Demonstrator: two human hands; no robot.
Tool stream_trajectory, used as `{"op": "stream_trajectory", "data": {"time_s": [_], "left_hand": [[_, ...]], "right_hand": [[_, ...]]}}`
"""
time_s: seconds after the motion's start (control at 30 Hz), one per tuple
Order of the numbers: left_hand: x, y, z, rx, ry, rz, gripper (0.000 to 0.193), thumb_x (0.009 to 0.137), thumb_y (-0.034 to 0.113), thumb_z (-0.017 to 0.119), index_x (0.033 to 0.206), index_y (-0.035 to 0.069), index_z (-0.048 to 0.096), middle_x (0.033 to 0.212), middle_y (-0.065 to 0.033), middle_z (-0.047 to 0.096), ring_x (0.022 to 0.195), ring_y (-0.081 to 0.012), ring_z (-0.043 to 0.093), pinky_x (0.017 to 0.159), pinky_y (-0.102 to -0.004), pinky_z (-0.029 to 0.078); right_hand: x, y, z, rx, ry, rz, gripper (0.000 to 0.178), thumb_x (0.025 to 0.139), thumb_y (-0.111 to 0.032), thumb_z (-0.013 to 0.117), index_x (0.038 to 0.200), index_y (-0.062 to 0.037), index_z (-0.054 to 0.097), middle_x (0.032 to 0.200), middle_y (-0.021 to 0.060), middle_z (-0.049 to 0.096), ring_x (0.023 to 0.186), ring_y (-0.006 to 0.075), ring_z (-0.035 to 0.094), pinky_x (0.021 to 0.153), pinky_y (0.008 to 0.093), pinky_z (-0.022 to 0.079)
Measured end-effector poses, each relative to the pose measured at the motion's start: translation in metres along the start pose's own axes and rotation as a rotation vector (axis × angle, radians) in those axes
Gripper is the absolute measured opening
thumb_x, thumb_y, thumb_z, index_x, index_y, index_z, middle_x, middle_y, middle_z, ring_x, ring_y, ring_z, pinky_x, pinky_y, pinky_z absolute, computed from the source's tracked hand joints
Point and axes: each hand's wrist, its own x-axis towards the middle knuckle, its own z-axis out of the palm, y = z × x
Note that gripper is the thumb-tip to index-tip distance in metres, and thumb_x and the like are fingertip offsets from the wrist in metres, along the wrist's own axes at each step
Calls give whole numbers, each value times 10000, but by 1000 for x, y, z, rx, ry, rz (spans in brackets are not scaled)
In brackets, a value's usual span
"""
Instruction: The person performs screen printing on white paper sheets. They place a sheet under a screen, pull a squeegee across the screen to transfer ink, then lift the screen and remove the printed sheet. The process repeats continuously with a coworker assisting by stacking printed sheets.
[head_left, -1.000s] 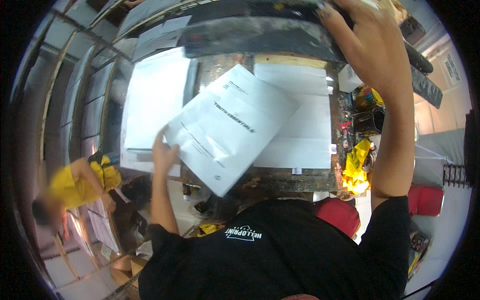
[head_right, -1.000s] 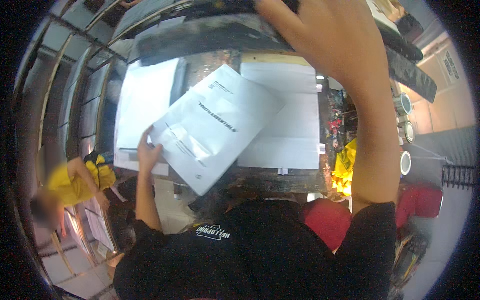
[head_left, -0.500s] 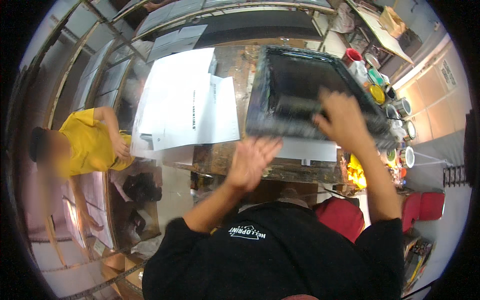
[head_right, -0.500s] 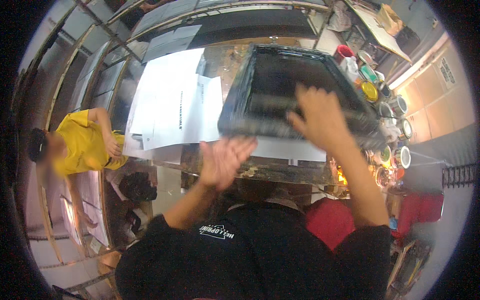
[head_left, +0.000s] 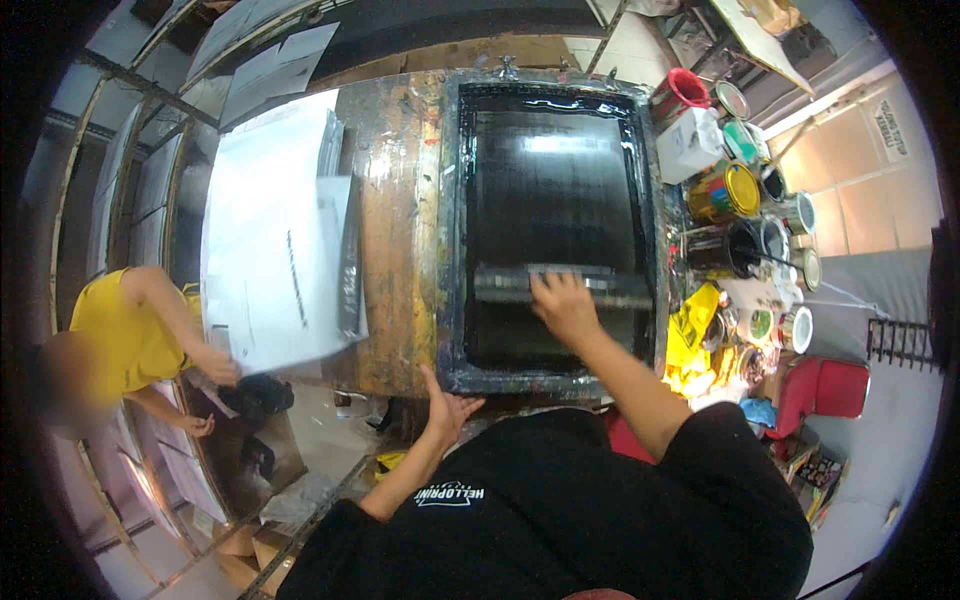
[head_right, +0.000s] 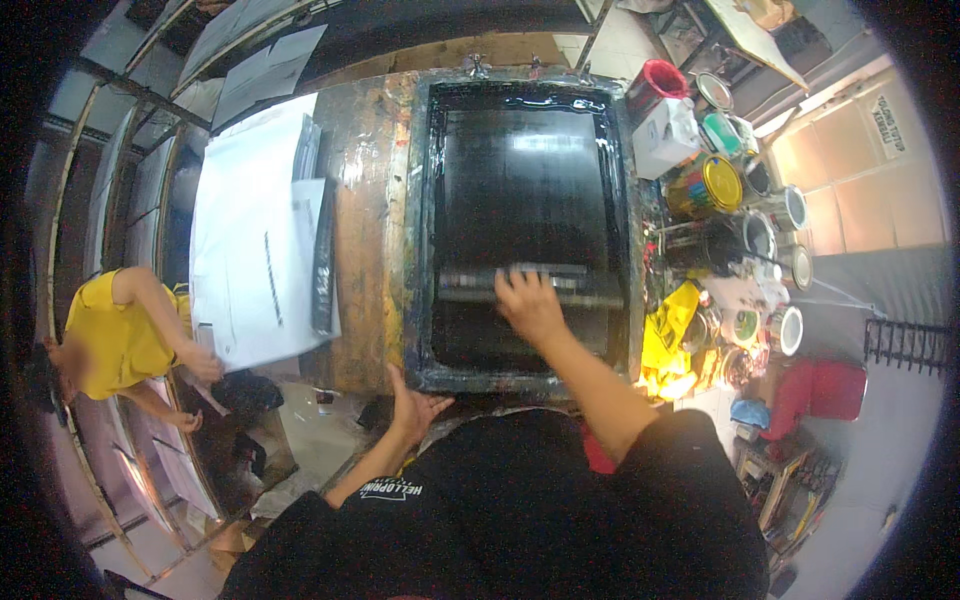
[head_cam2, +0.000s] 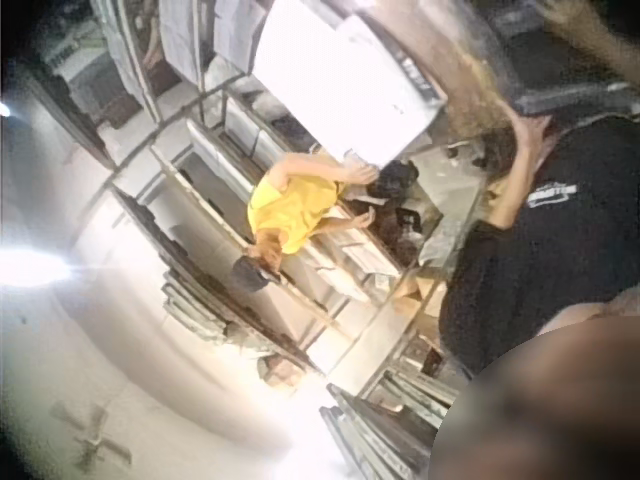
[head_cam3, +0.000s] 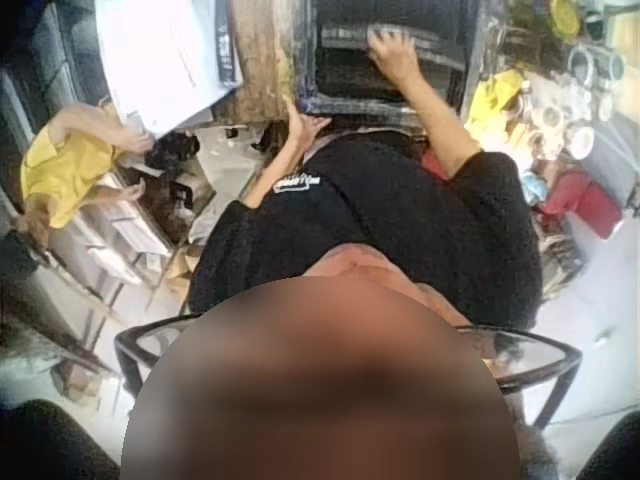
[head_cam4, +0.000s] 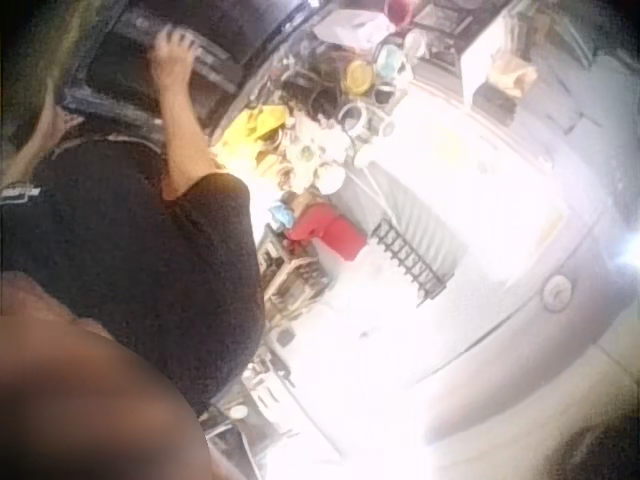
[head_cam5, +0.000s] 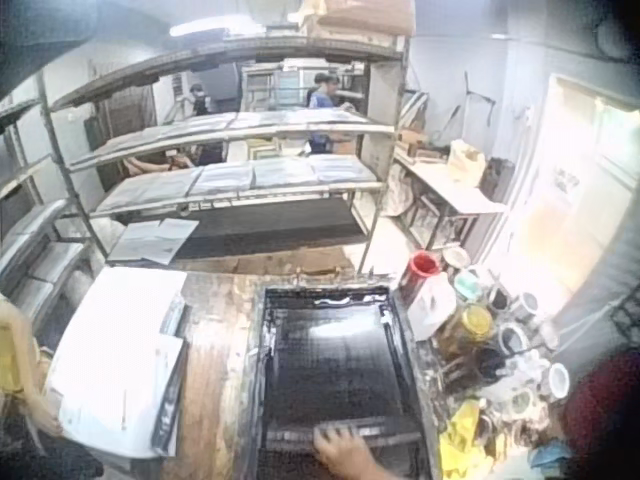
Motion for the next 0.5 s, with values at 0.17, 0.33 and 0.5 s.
{"op": "stream_trajectory", "data": {"time_s": [0.17, 0.33, 0.5], "left_hand": [[-1, -3, 1, 7, -17, 21, 1267, 799, 977, 242, 1619, 28, 58, 1589, -269, 331, 1416, -454, 416, 1123, -560, 389], [-28, -2, 19, -26, 96, 71, 1188, 864, 927, 176, 1590, -13, 177, 1509, -258, 457, 1361, -408, 495, 1056, -516, 455], [-35, -8, 10, 2, 92, 183, 1080, 932, 850, 225, 1563, -26, 234, 1464, -248, 506, 1318, -378, 546, 1018, -507, 497]], "right_hand": [[181, 106, 13, -66, 79, 10, 453, 804, -318, 797, 1189, -137, 641, 1082, 90, 632, 1002, 322, 614, 786, 454, 541], [316, 189, -22, 35, -173, 19, 503, 958, -584, 556, 1072, -114, 693, 961, 174, 734, 948, 369, 709, 778, 513, 554], [299, 191, 4, -43, 156, -51, 387, 916, -498, 654, 1029, -128, 658, 933, 129, 692, 907, 340, 689, 718, 485, 561]]}}
